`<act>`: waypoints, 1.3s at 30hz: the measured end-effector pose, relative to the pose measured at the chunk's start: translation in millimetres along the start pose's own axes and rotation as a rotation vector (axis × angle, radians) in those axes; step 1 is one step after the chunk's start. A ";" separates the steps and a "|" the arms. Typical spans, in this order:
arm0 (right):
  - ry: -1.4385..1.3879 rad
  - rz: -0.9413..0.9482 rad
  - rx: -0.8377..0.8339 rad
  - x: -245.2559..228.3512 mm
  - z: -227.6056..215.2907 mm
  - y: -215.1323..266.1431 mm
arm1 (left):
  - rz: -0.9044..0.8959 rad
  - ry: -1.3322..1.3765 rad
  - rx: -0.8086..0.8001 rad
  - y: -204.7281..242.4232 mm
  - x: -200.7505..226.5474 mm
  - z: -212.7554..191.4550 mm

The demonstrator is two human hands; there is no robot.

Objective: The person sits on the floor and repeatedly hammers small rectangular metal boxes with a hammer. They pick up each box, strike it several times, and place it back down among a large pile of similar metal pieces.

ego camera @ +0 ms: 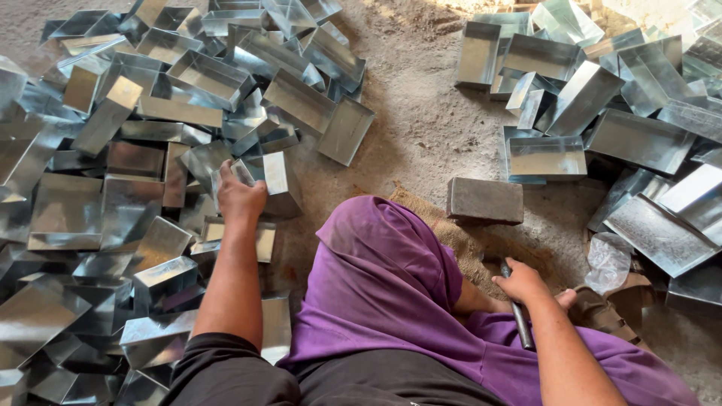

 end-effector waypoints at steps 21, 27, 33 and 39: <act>-0.196 0.135 0.192 6.5 -51.6 26.6 | 0.418 0.718 -0.657 77.7 297.9 107.8; -0.453 -0.036 0.645 -14.1 -149.9 110.7 | 0.488 0.150 -0.922 159.4 331.0 221.6; -0.519 -0.395 0.884 -72.0 -201.7 171.0 | 0.769 -0.474 -0.946 187.2 339.0 198.3; -0.234 -0.764 1.217 -125.2 -224.6 235.0 | 1.174 -0.643 -0.793 243.9 389.8 166.0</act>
Point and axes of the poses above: each hand's wrist, its own y-axis away from the middle knuckle, its own z-axis out of the palm, x = y × z, the point moved 10 cm from there along -y, towards the middle knuckle, and after that the axes turned 10 degrees about -y, right-handed, at the moved point
